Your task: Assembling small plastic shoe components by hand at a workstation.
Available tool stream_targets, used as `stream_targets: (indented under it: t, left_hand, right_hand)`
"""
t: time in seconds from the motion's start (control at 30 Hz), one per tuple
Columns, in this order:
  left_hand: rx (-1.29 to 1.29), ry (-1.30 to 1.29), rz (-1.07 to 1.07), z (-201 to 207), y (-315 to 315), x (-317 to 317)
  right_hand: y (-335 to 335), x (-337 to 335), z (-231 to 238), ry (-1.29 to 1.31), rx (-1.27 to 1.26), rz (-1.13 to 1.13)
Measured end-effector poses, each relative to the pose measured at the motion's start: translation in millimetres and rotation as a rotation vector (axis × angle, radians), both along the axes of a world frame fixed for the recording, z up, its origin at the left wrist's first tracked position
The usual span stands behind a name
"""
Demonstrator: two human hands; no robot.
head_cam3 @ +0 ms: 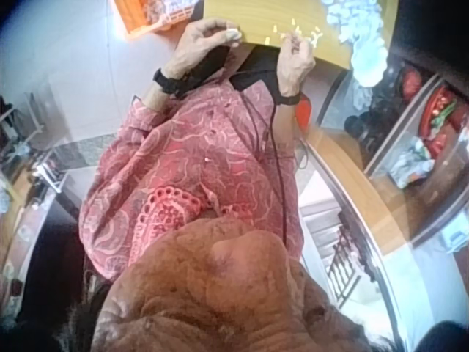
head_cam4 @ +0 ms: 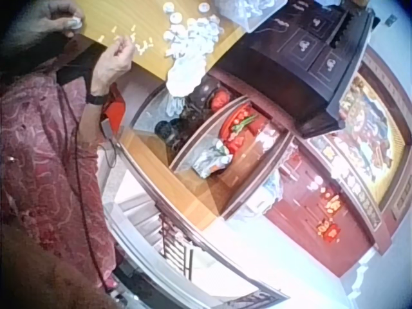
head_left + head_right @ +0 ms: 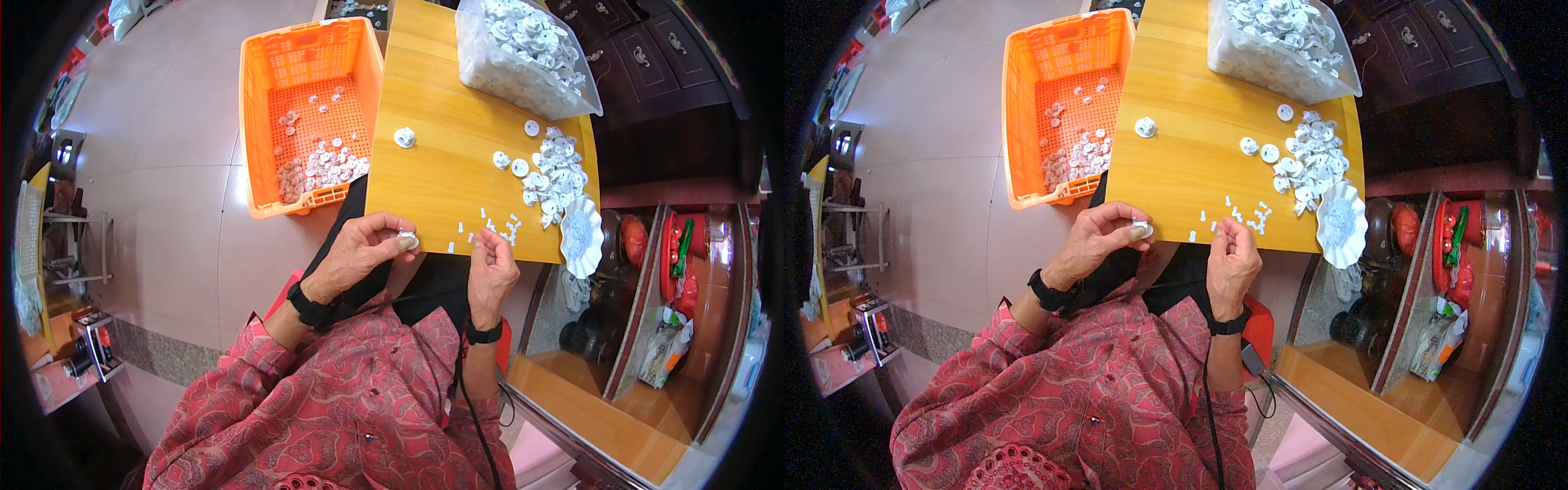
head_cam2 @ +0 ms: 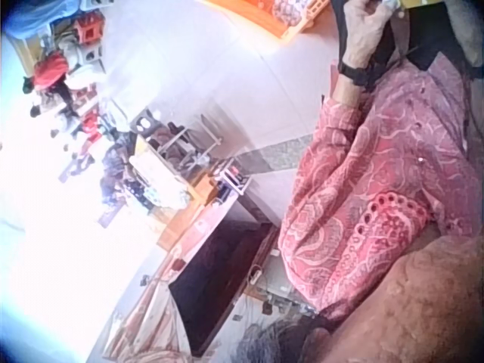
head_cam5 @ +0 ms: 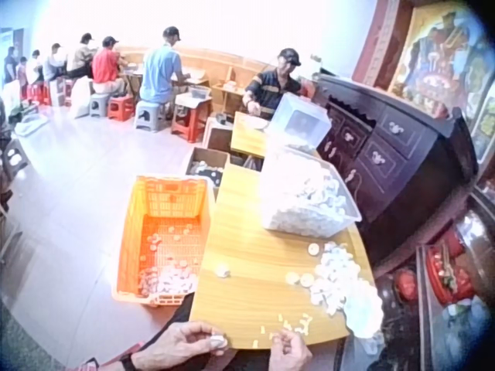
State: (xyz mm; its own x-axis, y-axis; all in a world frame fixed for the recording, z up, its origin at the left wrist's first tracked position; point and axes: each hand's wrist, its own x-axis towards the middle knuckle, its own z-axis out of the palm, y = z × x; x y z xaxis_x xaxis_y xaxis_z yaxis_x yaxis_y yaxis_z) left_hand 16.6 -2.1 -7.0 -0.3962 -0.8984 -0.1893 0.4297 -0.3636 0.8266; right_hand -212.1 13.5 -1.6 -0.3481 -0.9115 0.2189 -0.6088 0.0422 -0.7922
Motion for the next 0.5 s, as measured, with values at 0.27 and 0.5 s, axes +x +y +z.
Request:
stream_targets:
  t: [0.27, 0.5]
  left_hand:
    - [0.006, -0.008, 0.001, 1.5, -0.6, -0.9]
    - [0.002, 0.003, 0.012, 1.3, 0.0, -0.1]
  right_hand:
    - [4.1, -0.8, 5.8, 0.092, -0.034, -0.004]
    - [16.7, 13.7, 16.3, 0.430, -0.129, 0.333]
